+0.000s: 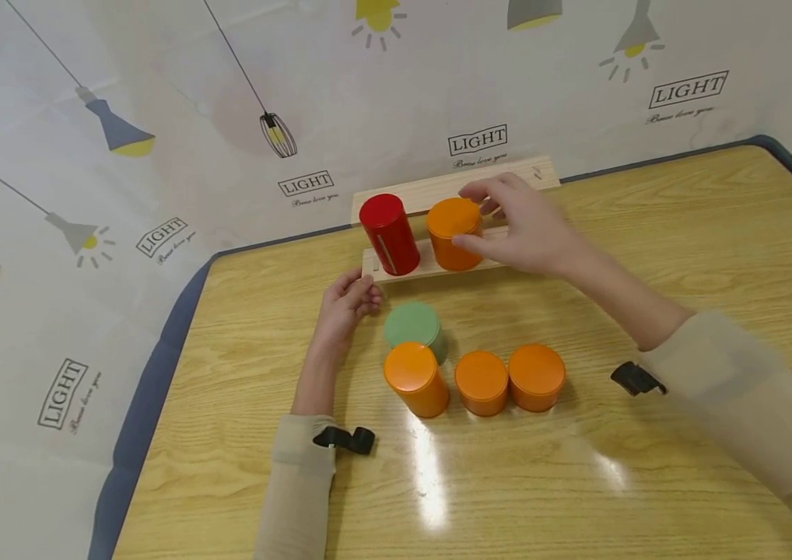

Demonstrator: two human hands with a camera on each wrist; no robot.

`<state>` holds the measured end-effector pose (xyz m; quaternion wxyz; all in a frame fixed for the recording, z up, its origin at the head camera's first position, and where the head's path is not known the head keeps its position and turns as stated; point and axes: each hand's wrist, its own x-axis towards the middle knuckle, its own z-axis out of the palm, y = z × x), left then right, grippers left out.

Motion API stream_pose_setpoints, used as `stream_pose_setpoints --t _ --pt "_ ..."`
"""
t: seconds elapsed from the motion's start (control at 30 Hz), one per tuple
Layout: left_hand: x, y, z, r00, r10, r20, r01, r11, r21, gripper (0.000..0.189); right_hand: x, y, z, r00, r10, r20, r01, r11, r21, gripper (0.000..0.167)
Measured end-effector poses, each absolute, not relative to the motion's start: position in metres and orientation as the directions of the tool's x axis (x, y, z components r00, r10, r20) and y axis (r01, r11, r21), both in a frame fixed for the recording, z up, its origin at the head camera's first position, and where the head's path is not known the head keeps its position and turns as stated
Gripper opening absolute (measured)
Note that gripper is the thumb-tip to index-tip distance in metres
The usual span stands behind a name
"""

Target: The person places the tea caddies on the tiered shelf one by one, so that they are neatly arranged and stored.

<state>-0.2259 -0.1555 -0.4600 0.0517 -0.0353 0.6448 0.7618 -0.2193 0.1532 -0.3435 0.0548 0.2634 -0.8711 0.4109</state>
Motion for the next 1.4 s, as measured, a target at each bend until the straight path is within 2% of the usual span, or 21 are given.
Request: stream_pose_setpoints --t 0.2,0.4,0.67,0.93,1.4 --pt "-0.226 -0.156 -0.461 -0.992 0.036 -0.118 -0.122 -0.171 0.978 0.032 -0.212 0.140 -0.348 -0.814 -0.473 0.338 -0.562 0.493 -0.664 0.056" --pt "-0.226 -0.156 -0.462 -0.992 0.029 -0.126 -0.129 -0.182 0.975 0.031 -0.205 0.127 -0.355 -0.766 -0.557 0.321 -0.600 0.439 -0.669 0.052" --pt "-0.226 -0.156 -0.461 -0.992 0.028 -0.123 -0.126 -0.184 0.975 0.028 -0.198 0.113 -0.366 -0.703 -0.657 0.272 -0.625 0.388 -0.677 0.055" --pt "-0.225 -0.156 -0.461 -0.992 0.023 -0.121 -0.124 -0.182 0.976 0.031 -0.190 0.103 -0.377 -0.678 -0.717 0.161 -0.586 0.395 -0.708 0.066" --pt "-0.225 -0.154 -0.460 -0.992 0.034 -0.120 -0.124 -0.176 0.977 0.033 -0.185 0.095 -0.391 -0.637 -0.766 0.085 -0.598 0.422 -0.682 0.065"
